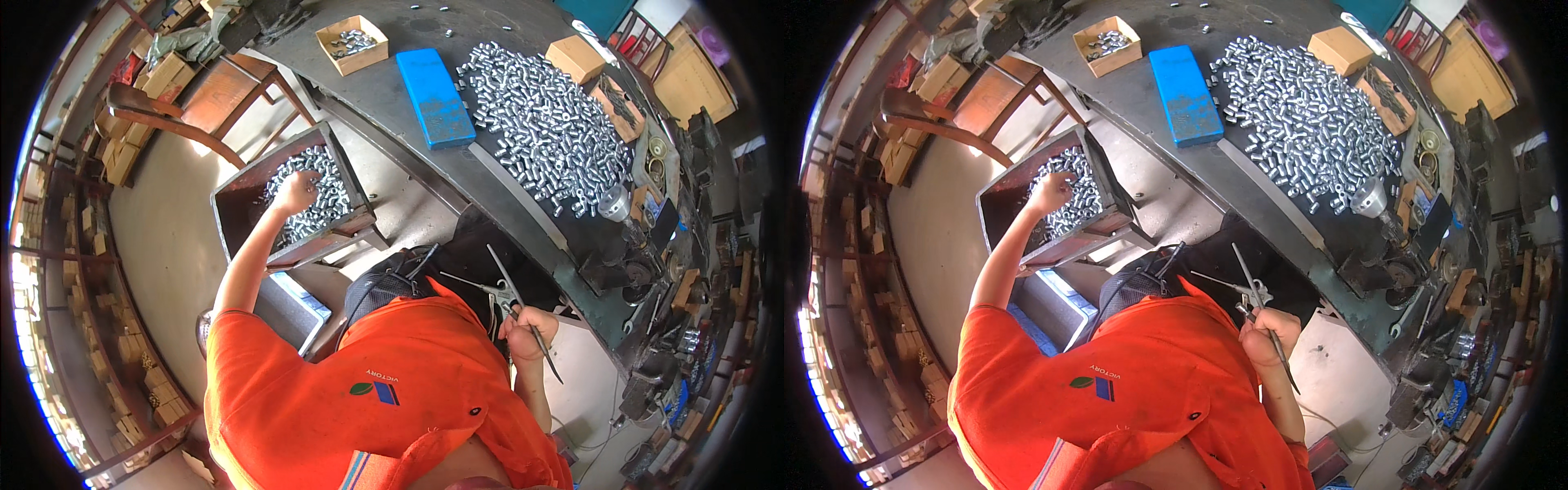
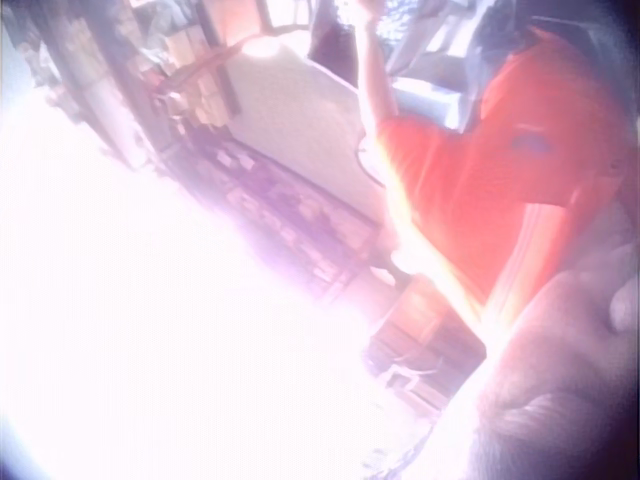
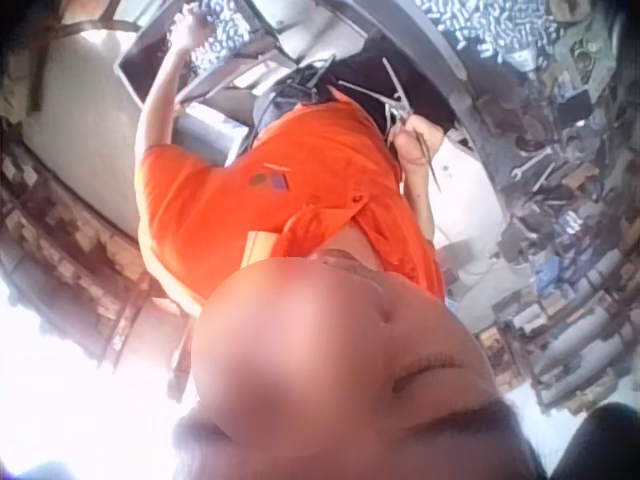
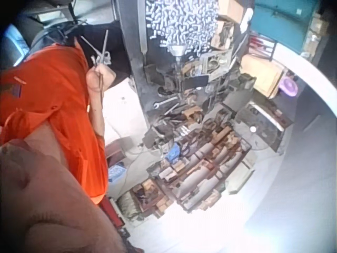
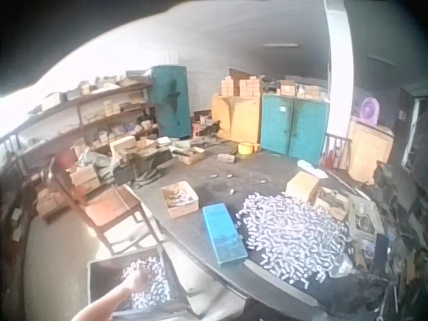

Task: The person picks up small cylindrical metal parts from a pile on a workbench and measures them using a caliper. They repeatedly measure the parts and then place them into a metal tray on the floor.

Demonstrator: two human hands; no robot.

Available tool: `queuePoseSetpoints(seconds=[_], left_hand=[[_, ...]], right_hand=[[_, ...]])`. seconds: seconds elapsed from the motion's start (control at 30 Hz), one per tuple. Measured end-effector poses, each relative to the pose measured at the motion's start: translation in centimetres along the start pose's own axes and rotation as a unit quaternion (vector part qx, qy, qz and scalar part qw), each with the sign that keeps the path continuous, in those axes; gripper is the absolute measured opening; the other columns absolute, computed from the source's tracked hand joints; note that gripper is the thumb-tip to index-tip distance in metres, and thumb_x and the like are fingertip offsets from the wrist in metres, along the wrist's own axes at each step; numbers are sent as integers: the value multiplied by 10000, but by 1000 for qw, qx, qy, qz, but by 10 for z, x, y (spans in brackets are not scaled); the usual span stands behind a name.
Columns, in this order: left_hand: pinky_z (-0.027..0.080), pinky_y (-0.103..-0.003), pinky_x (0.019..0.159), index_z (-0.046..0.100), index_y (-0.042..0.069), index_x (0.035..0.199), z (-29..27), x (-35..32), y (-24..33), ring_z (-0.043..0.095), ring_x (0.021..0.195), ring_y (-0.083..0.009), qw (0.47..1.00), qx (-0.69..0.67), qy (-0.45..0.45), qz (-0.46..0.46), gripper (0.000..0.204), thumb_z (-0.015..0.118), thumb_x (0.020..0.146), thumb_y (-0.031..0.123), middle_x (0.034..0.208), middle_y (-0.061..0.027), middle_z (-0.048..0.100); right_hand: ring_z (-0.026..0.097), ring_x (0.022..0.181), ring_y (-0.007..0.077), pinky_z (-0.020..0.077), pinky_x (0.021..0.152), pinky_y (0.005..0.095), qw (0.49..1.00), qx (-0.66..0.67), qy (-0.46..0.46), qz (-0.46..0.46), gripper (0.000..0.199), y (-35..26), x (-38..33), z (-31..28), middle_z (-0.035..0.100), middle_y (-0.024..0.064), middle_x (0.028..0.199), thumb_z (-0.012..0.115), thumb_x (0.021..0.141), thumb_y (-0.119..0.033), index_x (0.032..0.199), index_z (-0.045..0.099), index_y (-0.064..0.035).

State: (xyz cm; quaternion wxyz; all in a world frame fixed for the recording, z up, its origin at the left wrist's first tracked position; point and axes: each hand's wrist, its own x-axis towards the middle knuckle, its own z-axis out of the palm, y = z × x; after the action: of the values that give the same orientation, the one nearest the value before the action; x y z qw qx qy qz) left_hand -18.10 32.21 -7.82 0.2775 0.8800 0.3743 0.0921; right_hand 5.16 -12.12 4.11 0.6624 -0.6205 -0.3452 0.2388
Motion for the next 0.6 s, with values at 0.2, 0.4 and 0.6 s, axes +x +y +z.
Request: queuePoseSetpoints(seconds=[0.2, 0.4, 0.6], left_hand=[[498, -374, 820, 670, 130, 977, 45, 3, -12, 632, 922, -286, 967, 227, -47, -109, 298, 643, 685, 186, 961, -128, 662], [515, -393, 746, 668, 123, 876, 42, 16, -22, 644, 848, -293, 972, 203, -74, -91, 205, 629, 681, 173, 902, -121, 659], [504, -299, 674, 594, -12, 897, -12, -2, 48, 659, 744, -181, 937, -344, -23, -52, 98, 601, 818, 45, 814, -120, 663]], right_hand=[[439, 386, 113, 342, 378, 230, 999, -31, -7, -4, 212, -6, 1, 6, 397, 51, 444, 434, 587, 100, 518, 278, -25], [287, 409, 100, 248, 389, 239, 999, -42, 4, 3, 254, 9, -8, 4, 273, 29, 467, 459, 543, 118, 519, 252, -29], [258, 402, 130, 204, 397, 267, 992, -130, 8, -8, 272, 16, -11, -1, 244, 54, 483, 474, 528, 113, 532, 243, -31]])
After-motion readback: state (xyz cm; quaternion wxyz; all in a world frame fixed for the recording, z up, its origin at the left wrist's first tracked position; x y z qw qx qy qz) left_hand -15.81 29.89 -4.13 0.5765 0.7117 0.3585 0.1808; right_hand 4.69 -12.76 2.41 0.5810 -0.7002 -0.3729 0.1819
